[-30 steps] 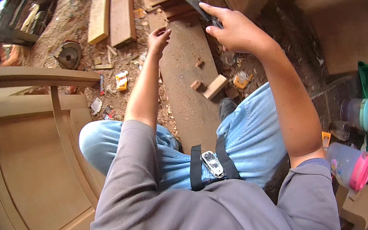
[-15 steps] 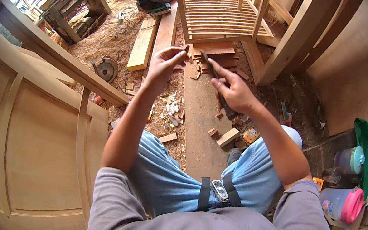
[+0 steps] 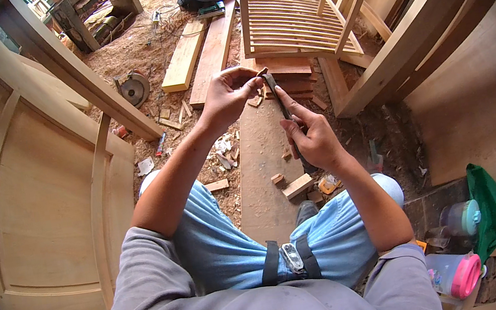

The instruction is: The person sits on the floor and uses a chisel to shape small wooden blocks. They hold each block in one hand and carefully carve or smooth its edges with the chisel in the other hand, repeating the process for multiple pieces.

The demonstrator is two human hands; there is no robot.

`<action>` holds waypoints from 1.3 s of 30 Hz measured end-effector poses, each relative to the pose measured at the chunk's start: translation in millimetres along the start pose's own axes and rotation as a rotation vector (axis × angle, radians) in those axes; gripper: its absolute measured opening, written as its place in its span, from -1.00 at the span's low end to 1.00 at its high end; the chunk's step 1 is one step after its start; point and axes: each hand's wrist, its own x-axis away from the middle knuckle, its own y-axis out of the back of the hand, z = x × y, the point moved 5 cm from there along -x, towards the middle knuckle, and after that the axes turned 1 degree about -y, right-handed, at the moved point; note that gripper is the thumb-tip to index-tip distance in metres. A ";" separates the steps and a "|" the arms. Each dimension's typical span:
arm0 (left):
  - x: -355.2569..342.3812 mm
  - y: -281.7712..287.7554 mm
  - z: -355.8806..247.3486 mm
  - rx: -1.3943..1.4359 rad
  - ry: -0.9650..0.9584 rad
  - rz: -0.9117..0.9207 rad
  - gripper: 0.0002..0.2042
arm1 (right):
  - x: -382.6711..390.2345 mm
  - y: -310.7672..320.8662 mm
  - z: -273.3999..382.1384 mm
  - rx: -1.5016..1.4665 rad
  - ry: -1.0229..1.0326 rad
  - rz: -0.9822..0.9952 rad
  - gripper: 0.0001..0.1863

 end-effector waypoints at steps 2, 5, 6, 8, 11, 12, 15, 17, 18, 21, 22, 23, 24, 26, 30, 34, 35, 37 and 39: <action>-0.5 0.9 -1.8 -0.030 -0.014 -0.003 -0.86 | 0.3 -3.3 2.5 0.021 0.013 -0.012 -0.33; 9.9 -16.8 -12.8 -0.167 -0.049 0.117 -0.88 | -8.3 10.0 15.0 -0.046 0.040 -0.155 -0.40; 18.7 -31.2 -15.8 -0.252 -0.063 0.225 -0.88 | -16.8 24.5 16.7 -0.148 0.002 -0.267 -0.42; 41.7 -66.8 -13.3 -0.245 0.003 0.393 -0.88 | -24.5 67.4 21.5 -0.222 0.032 -0.550 -0.45; 51.8 -84.6 -5.3 -0.049 0.054 0.352 -0.82 | -16.1 122.4 15.8 -0.190 0.078 -0.794 -0.47; 47.2 -76.5 -1.2 0.004 0.071 0.277 -0.79 | -14.3 122.4 5.2 -0.305 0.043 -0.795 -0.47; 28.7 -41.4 13.0 0.112 0.168 0.107 -0.74 | -12.5 89.2 -1.5 -0.237 0.174 -0.408 -0.41; 19.0 -29.7 15.3 0.198 0.144 0.081 -0.74 | -7.9 56.7 -2.0 -0.187 0.202 -0.225 -0.38; 15.4 -26.1 14.7 0.234 0.127 0.066 -0.74 | -6.4 44.5 -3.3 -0.130 0.142 -0.186 -0.35; 9.3 -23.9 7.6 0.274 0.066 0.005 -0.71 | -3.9 20.5 1.5 -0.124 0.042 -0.083 -0.32; 9.3 -23.2 7.2 0.239 0.099 -0.023 -0.71 | -3.4 18.2 1.7 -0.082 -0.017 -0.076 -0.32; 8.8 -23.0 4.9 0.229 0.091 -0.033 -0.70 | -2.0 17.6 3.7 -0.063 -0.033 -0.060 -0.32; 8.4 -22.3 2.1 0.229 0.063 -0.047 -0.69 | -2.1 15.9 5.8 -0.068 -0.023 -0.020 -0.32; 9.0 -21.5 1.5 0.195 0.070 -0.041 -0.68 | -1.0 17.3 7.9 -0.044 -0.001 -0.050 -0.32; 9.4 -19.5 3.9 0.231 0.065 -0.066 -0.75 | -1.0 11.2 9.4 -0.030 0.041 -0.019 -0.34; 10.0 -17.1 7.6 0.221 0.086 -0.076 -0.77 | -1.7 12.7 1.4 -0.030 -0.042 0.020 -0.34; 10.2 -16.0 9.1 0.203 0.091 -0.080 -0.78 | -1.0 14.2 -1.5 -0.017 -0.046 0.026 -0.34; 9.4 -13.6 10.4 0.164 0.070 -0.076 -0.79 | 0.6 15.5 -7.9 0.006 -0.040 0.032 -0.33; 7.9 -11.7 6.7 0.136 0.014 -0.039 -0.79 | 1.6 11.6 -6.3 0.012 0.067 0.035 -0.32</action>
